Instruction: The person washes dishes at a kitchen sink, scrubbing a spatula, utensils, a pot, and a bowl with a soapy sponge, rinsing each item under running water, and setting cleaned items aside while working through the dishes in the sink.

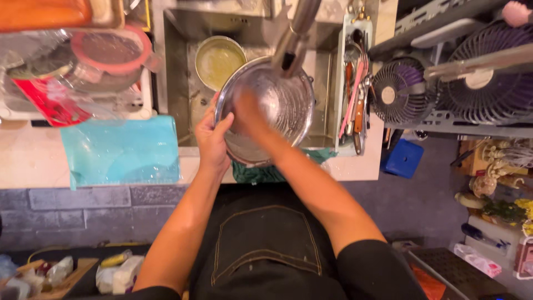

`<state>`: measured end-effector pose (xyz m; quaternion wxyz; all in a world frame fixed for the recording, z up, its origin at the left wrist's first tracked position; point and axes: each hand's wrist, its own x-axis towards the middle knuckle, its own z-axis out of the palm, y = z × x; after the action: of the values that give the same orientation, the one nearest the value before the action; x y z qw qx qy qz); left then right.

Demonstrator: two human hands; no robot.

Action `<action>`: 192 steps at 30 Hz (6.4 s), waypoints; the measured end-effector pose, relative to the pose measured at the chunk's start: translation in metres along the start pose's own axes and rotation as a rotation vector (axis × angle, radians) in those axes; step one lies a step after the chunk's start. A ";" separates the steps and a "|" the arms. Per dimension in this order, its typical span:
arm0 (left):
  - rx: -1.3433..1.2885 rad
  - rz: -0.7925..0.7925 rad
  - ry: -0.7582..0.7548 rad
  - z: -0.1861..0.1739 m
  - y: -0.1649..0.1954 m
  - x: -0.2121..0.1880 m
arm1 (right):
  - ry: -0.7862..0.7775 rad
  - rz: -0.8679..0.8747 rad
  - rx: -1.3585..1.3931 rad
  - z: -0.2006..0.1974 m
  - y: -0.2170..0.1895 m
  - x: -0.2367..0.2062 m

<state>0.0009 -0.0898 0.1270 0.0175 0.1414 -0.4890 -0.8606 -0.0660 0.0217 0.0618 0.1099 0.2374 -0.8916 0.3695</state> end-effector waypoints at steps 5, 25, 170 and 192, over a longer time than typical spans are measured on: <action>0.016 0.050 -0.043 -0.029 0.025 0.022 | -1.098 0.487 -0.359 -0.067 -0.038 0.024; 0.222 0.049 -0.257 -0.032 0.056 0.049 | -0.757 0.263 0.063 -0.011 -0.030 0.011; 0.076 -0.126 0.114 -0.099 0.054 0.059 | 0.334 0.784 1.159 -0.066 0.007 0.014; 0.078 -0.898 -0.086 -0.091 -0.012 0.028 | 0.220 0.594 0.964 -0.065 -0.048 0.006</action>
<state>-0.0009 -0.1645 0.0668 -0.3832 0.3042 -0.4114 -0.7690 -0.0450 0.0363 0.1389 -0.0271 -0.0399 -0.6342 0.7717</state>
